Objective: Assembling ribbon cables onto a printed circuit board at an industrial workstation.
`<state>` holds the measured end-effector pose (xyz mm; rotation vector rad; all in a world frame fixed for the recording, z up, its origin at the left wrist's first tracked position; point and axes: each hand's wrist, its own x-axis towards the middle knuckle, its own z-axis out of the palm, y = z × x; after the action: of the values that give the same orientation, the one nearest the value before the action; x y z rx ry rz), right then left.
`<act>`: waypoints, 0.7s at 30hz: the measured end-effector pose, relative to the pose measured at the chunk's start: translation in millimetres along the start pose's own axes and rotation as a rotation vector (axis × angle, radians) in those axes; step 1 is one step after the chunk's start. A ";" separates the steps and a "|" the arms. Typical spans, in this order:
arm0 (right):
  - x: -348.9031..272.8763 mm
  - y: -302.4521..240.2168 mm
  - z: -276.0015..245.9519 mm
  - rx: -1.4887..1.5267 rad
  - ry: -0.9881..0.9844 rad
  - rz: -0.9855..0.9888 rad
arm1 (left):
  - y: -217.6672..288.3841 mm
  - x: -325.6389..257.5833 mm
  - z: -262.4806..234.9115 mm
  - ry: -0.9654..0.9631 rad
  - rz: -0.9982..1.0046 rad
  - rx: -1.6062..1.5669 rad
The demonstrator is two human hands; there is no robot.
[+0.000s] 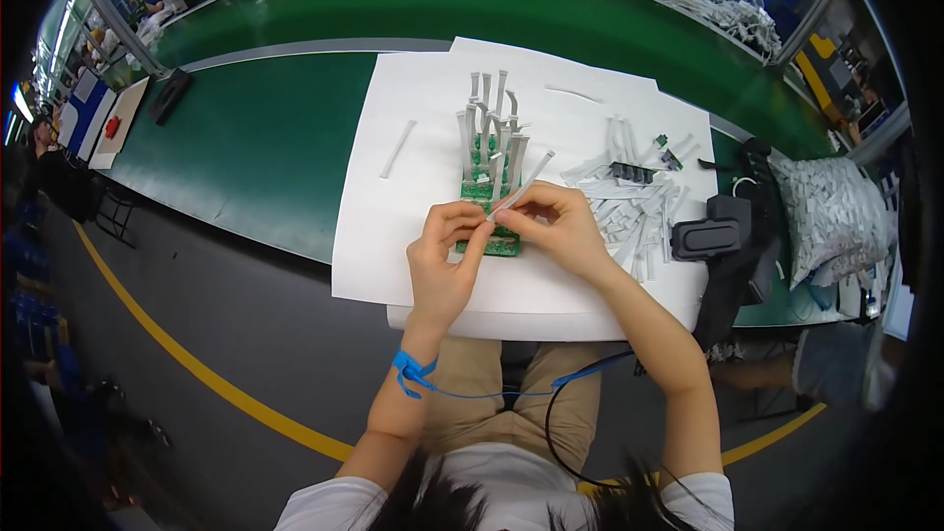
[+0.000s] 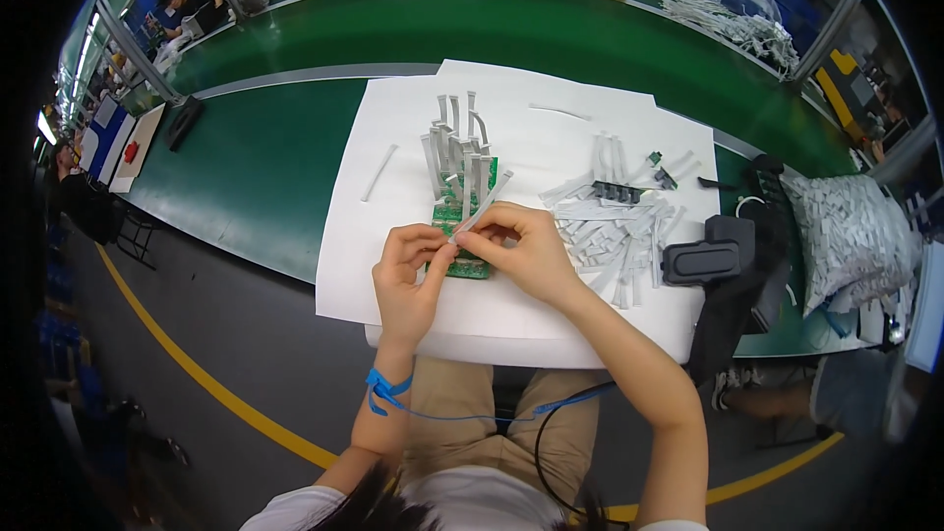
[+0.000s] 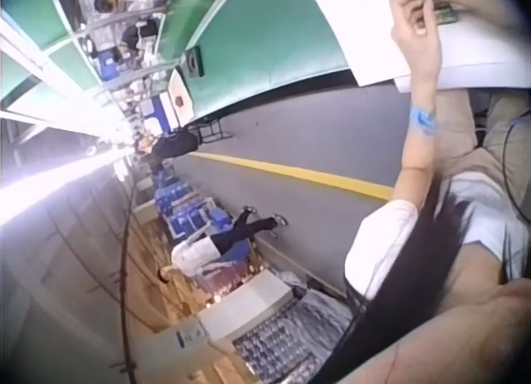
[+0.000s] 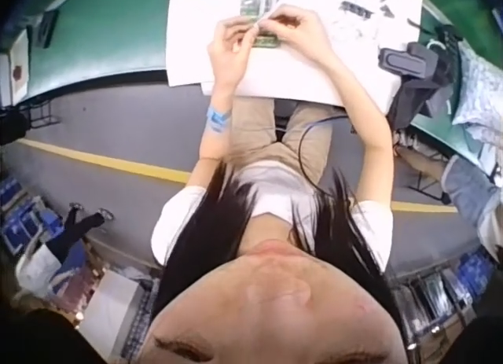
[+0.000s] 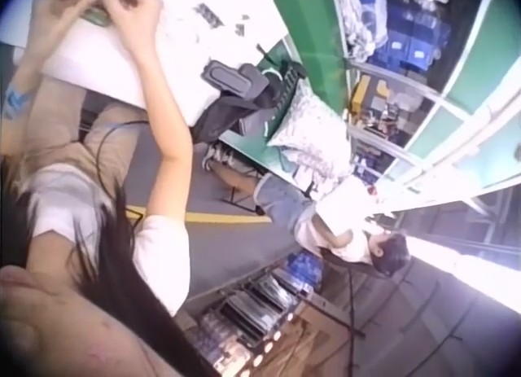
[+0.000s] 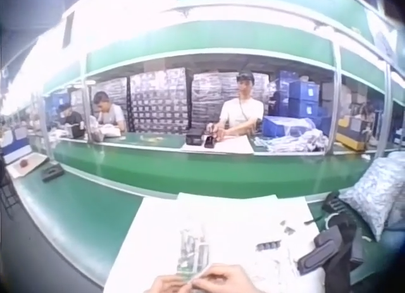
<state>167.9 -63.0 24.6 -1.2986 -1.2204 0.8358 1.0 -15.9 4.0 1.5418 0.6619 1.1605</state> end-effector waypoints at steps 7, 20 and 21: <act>-0.7 1.8 0.3 -0.002 -0.019 0.035 | 0.0 0.6 -2.0 -0.001 0.015 -0.035; -3.7 -0.7 1.1 0.156 -0.064 0.086 | -2.5 0.8 -2.9 0.035 0.031 -0.021; -3.6 -0.5 0.5 0.157 -0.064 0.088 | -2.3 1.1 -2.4 0.065 0.040 -0.049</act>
<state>166.6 -66.4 24.3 -1.2127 -1.1298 1.0229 -0.4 -13.2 2.2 1.4873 0.6441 1.2524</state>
